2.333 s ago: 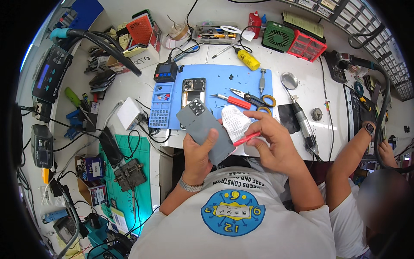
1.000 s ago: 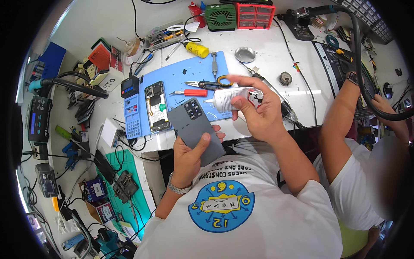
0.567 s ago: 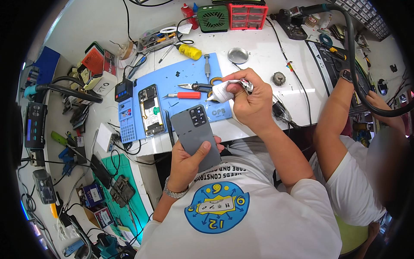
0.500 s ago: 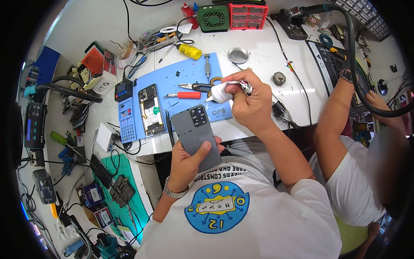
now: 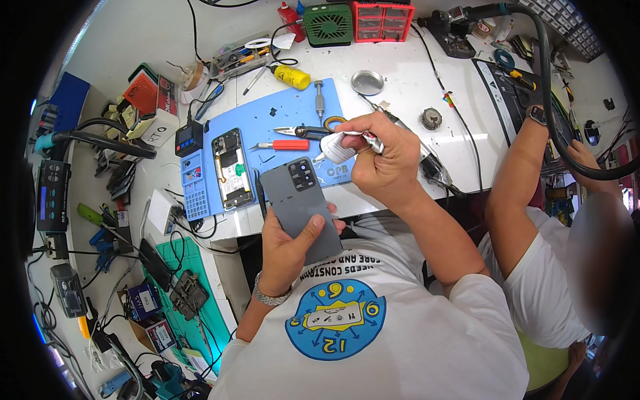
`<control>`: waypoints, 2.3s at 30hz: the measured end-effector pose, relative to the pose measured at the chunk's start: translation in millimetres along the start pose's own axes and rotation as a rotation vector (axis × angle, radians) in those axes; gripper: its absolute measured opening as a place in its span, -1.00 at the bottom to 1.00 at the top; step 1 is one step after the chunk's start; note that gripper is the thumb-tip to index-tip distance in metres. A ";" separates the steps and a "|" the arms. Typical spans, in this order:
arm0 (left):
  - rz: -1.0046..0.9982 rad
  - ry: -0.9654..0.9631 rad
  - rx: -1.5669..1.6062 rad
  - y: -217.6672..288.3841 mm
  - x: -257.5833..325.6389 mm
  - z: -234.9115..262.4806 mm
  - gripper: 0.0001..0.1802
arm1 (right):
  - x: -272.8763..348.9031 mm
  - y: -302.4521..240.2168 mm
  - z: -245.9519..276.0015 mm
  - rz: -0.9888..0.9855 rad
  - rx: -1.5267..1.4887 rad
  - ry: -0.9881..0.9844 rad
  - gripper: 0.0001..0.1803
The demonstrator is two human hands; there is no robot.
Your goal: The person removes a protective film from a smartphone, uses a rotary tool to grind the back surface, and wipes the device with a cloth. The person then picks up a second smartphone and briefly inspects it.
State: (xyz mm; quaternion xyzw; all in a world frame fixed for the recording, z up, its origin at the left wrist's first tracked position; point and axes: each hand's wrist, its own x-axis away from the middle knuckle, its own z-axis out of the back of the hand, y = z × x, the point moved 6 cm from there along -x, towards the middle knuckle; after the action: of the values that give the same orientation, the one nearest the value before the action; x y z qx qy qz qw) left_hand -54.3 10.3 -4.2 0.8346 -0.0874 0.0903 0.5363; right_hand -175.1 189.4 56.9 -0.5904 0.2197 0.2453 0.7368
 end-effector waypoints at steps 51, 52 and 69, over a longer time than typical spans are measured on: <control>-0.358 0.121 0.540 42.8 -18.6 57.6 0.01 | 25.5 -27.4 -16.4 -0.174 -0.105 -0.260 -0.78; -0.346 0.120 0.544 46.1 -18.8 56.1 0.04 | 27.9 -24.2 -18.5 -0.141 -0.103 -0.258 -0.75; -0.328 0.110 0.538 44.5 -21.9 48.1 0.14 | 13.3 -25.6 -37.6 0.200 0.062 -0.229 -0.58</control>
State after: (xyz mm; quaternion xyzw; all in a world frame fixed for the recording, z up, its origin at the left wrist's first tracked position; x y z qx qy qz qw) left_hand -83.6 -50.7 9.9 0.9434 0.1042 0.0674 0.3076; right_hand -150.1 149.3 60.5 -0.5107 0.1995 0.3761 0.7470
